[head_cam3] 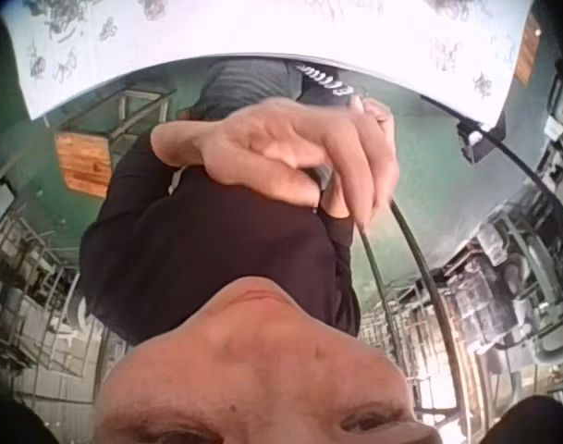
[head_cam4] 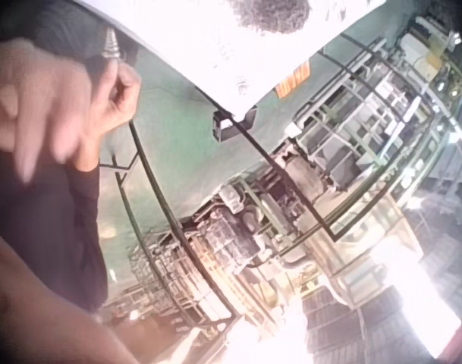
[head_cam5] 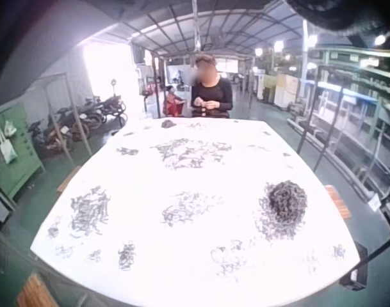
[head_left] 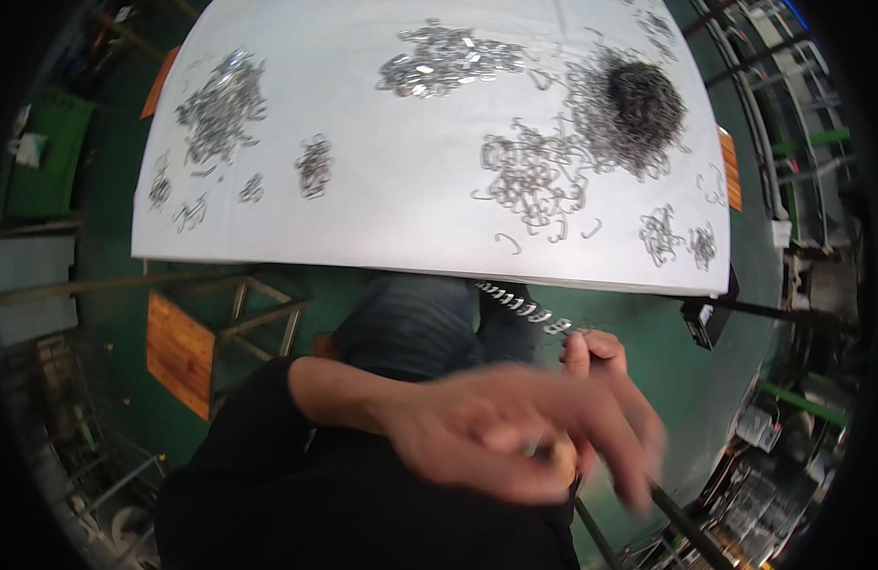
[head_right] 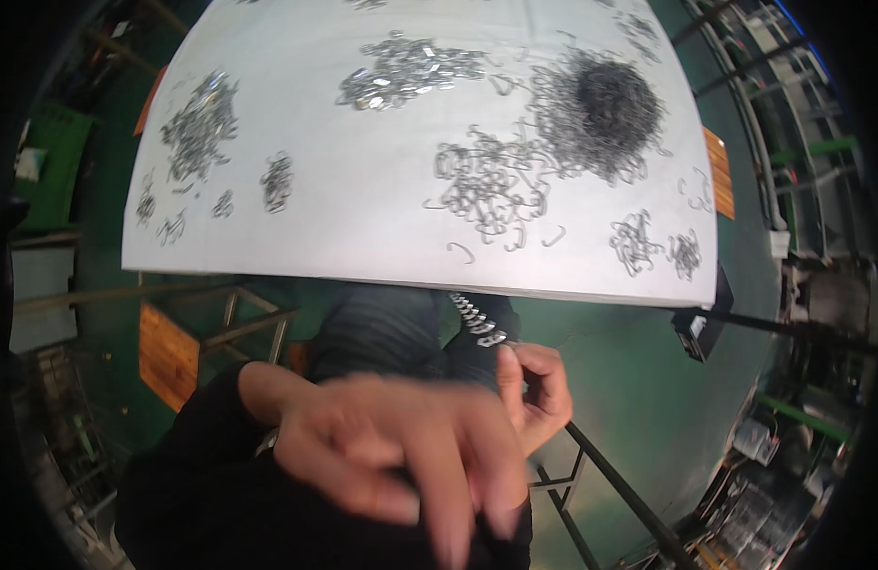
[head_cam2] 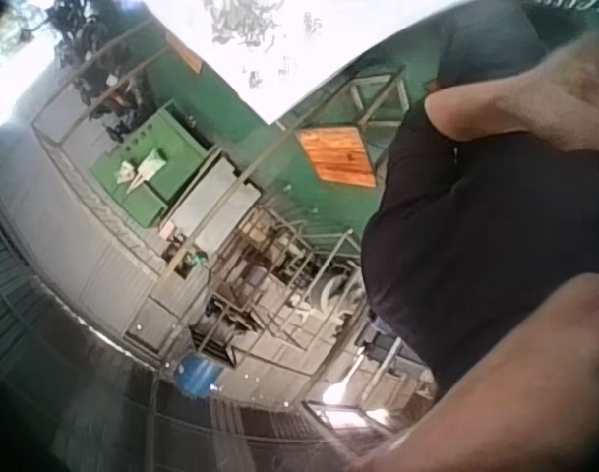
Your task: The person picks small metal clips and wire loops from a white table and links them together by hand, forming a short chain. The person repeatedly picks, aligns, and connects the components, building the chain incrementally.
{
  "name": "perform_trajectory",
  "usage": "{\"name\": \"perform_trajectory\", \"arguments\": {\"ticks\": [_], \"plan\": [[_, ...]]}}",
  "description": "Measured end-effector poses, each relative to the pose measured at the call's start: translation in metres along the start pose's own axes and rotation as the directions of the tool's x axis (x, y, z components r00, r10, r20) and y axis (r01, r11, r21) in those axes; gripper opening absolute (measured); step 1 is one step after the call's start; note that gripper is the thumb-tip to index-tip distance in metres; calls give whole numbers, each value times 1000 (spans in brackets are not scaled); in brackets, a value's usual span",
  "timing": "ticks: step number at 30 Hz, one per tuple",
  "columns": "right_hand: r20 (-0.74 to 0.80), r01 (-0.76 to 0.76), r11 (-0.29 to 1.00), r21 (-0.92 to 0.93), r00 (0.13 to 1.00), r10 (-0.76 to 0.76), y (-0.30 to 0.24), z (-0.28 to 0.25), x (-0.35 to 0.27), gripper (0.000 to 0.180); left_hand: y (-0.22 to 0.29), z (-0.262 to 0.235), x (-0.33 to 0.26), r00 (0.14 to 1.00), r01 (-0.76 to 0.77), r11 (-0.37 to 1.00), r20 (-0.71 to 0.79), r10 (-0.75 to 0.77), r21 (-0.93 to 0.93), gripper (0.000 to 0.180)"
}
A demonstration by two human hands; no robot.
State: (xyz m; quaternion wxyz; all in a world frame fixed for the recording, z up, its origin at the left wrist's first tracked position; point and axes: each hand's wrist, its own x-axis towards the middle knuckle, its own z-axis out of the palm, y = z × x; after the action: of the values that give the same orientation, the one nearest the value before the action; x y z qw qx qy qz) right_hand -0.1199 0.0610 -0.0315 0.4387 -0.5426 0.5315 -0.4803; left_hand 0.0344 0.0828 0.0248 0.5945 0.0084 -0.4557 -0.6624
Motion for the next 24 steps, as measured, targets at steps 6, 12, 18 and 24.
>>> {"name": "perform_trajectory", "arguments": {"ticks": [6, 12, 18, 24], "plan": [[17, 11, 999, 46, 1000, -12, 5, -6, -5, 10, -18, 49, 22, 902, -219, 707, 136, 409, -673, 39], [36, -8, 997, 75, 999, 5, 2, -8, -6, 10, -10, 46, 29, 912, -210, 679, 111, 396, -703, 40], [47, 30, 999, -22, 998, -29, -2, -9, 0, 11, 16, -1, 32, 965, -167, 982, 191, 180, -83, 26], [47, 78, 997, 15, 996, -79, 8, -13, 4, 11, 46, -203, 38, 700, 592, 90, -566, 435, 801, 24]]}}
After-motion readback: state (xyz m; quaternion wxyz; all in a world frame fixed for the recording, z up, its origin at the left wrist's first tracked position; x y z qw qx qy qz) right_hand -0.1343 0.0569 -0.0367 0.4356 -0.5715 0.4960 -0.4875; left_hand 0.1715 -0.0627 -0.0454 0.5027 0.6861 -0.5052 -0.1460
